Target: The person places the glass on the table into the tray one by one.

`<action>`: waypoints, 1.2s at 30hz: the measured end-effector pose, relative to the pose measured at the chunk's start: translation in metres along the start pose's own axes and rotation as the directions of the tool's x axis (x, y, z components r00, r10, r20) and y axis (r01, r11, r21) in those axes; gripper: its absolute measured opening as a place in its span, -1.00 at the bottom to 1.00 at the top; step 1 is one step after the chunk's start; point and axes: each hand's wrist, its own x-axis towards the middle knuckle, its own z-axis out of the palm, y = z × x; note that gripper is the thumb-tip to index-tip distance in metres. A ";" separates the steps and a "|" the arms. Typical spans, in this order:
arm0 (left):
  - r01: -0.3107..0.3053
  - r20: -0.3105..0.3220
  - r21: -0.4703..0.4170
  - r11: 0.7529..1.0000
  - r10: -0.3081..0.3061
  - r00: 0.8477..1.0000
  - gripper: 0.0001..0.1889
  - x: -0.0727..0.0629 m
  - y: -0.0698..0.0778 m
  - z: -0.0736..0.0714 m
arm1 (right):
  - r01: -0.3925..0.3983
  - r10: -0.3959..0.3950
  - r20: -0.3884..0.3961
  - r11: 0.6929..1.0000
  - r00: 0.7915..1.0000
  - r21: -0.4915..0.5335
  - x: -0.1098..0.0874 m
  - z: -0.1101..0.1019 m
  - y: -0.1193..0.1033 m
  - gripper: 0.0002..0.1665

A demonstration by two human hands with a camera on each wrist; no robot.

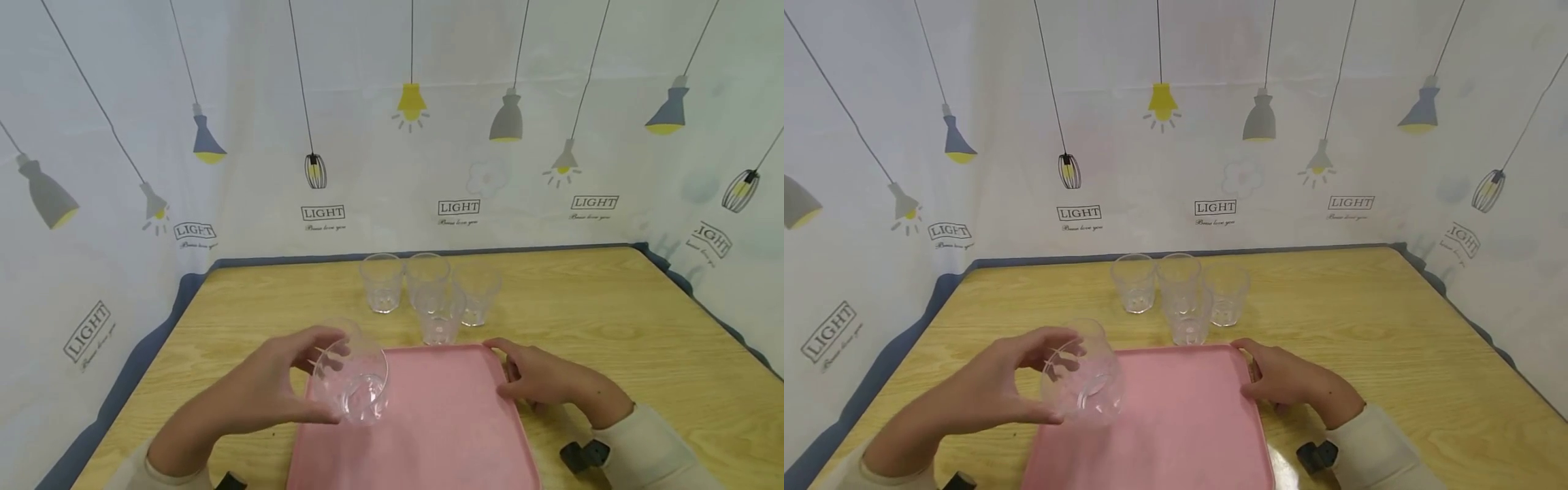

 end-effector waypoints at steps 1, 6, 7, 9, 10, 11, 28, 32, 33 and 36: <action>-0.012 0.021 -0.013 1.000 0.013 1.000 -0.12 0.000 -0.003 0.000 | -0.002 0.002 0.000 1.000 1.000 0.002 0.000 0.000 0.000 -0.13; -0.028 0.106 -0.058 0.998 0.034 0.994 -0.16 -0.001 -0.013 -0.001 | -0.006 0.006 0.002 1.000 1.000 0.004 0.000 0.000 0.000 -0.13; -0.023 0.116 -0.063 0.998 0.031 0.993 -0.17 -0.002 -0.014 -0.002 | -0.006 0.006 0.002 1.000 1.000 0.003 0.000 0.000 0.000 -0.13; -0.010 0.133 -0.072 0.997 0.019 0.991 -0.19 -0.004 -0.017 -0.005 | -0.007 0.007 0.002 1.000 1.000 0.003 0.000 0.000 -0.001 -0.13; -0.003 0.141 -0.076 0.997 0.013 0.990 -0.20 -0.005 -0.018 -0.006 | -0.008 0.008 0.001 1.000 1.000 0.002 0.000 0.000 -0.001 -0.13; 0.005 0.149 -0.078 0.997 0.007 0.989 -0.20 -0.005 -0.019 -0.007 | -0.010 0.010 0.001 1.000 1.000 0.003 0.000 0.000 -0.001 -0.13; 0.089 0.274 -0.116 0.989 -0.054 0.960 -0.10 -0.005 -0.027 -0.008 | -0.030 0.030 0.002 0.999 1.000 0.018 0.000 0.001 -0.003 -0.12; 0.114 0.298 -0.117 0.987 -0.075 0.952 -0.10 -0.005 -0.026 -0.008 | -0.032 0.032 0.003 0.999 0.999 0.018 0.000 0.001 -0.002 -0.12; 0.121 0.303 -0.114 0.986 -0.081 0.949 -0.10 -0.005 -0.026 -0.008 | -0.031 0.031 0.003 0.999 1.000 0.016 0.000 0.001 -0.001 -0.12; 0.132 0.316 -0.105 0.986 -0.092 0.944 -0.11 -0.006 -0.026 -0.009 | -0.031 0.031 0.002 0.999 1.000 0.016 0.001 0.001 -0.001 -0.12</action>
